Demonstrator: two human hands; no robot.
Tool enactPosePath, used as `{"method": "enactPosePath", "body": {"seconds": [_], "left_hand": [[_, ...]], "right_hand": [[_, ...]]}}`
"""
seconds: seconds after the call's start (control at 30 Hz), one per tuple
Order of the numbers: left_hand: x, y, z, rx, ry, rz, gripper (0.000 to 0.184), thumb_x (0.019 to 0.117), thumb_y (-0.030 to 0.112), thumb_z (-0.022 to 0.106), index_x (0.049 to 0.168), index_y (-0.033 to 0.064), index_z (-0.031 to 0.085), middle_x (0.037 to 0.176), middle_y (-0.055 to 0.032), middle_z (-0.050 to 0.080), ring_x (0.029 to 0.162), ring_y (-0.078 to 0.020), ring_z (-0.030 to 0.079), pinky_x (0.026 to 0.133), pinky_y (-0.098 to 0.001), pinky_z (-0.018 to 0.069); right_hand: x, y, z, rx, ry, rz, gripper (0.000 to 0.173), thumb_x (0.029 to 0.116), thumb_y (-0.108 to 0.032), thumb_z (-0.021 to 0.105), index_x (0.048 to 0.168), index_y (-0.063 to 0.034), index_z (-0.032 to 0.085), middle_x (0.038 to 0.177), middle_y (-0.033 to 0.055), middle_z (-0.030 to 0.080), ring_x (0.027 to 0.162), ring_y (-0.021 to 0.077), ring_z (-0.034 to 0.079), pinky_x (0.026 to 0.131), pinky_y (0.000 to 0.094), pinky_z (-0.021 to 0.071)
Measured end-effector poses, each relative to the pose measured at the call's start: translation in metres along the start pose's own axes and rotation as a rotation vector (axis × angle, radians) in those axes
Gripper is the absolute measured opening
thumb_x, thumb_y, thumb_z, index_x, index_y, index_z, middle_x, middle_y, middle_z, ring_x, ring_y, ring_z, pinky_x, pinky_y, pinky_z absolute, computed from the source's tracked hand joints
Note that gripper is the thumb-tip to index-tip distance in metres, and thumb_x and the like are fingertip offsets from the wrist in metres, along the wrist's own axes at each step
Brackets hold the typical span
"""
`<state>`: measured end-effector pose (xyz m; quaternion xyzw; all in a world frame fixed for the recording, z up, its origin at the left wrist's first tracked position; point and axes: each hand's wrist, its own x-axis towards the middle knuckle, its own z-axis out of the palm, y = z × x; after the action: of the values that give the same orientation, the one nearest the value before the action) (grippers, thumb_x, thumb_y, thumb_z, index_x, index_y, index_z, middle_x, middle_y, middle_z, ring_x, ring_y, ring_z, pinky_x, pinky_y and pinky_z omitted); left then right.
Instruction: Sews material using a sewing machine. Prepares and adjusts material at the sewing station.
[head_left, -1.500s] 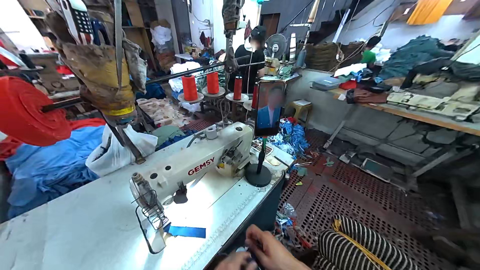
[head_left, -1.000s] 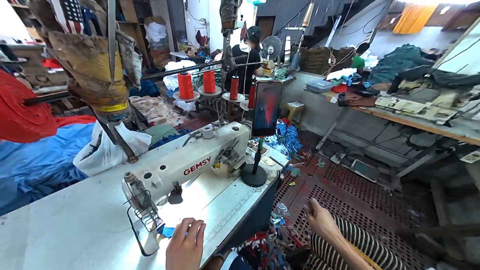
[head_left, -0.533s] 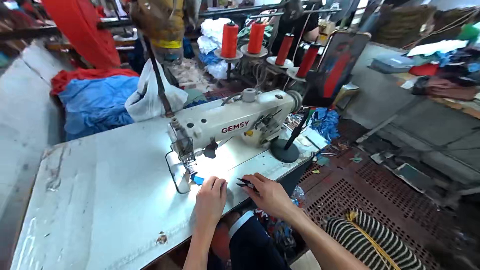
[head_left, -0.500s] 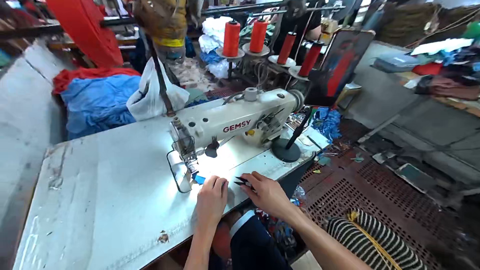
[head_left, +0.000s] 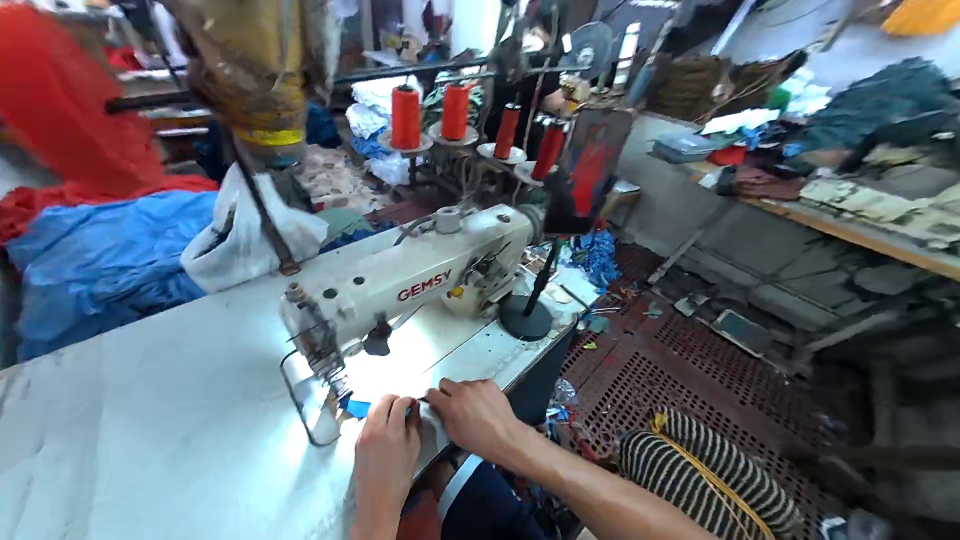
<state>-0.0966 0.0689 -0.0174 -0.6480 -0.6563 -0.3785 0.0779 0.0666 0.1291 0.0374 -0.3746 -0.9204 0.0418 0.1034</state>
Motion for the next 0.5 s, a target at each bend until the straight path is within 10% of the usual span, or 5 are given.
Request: {"method": "enactPosePath", "body": {"seconds": [0.3, 0.5], "left_hand": [[0.003, -0.003, -0.011, -0.281, -0.024, -0.141, 0.025, 0.0965, 0.031, 0.063, 0.096, 0.0104, 0.077, 0.094, -0.0055, 0.071, 0.074, -0.0097, 0.067, 0.062, -0.0251, 0.0567], [0.008, 0.008, -0.011, -0.471, 0.045, -0.188, 0.022, 0.0958, 0.026, 0.065, 0.096, 0.0075, 0.076, 0.095, -0.0028, 0.07, 0.077, -0.0007, 0.065, 0.067, -0.0156, 0.0551]], "right_hand": [[-0.11, 0.132, -0.039, 0.275, -0.331, 0.445, 0.031, 0.1053, -0.038, 0.054, 0.124, -0.0194, 0.07, 0.111, 0.0097, 0.075, 0.103, 0.0324, 0.072, 0.087, 0.0643, 0.0552], [-0.208, 0.234, -0.073, -0.202, -0.012, 1.16, 0.048, 0.105, -0.04, 0.053, 0.137, -0.005, 0.058, 0.132, 0.0253, 0.063, 0.104, 0.049, 0.068, 0.08, 0.069, 0.0524]]}}
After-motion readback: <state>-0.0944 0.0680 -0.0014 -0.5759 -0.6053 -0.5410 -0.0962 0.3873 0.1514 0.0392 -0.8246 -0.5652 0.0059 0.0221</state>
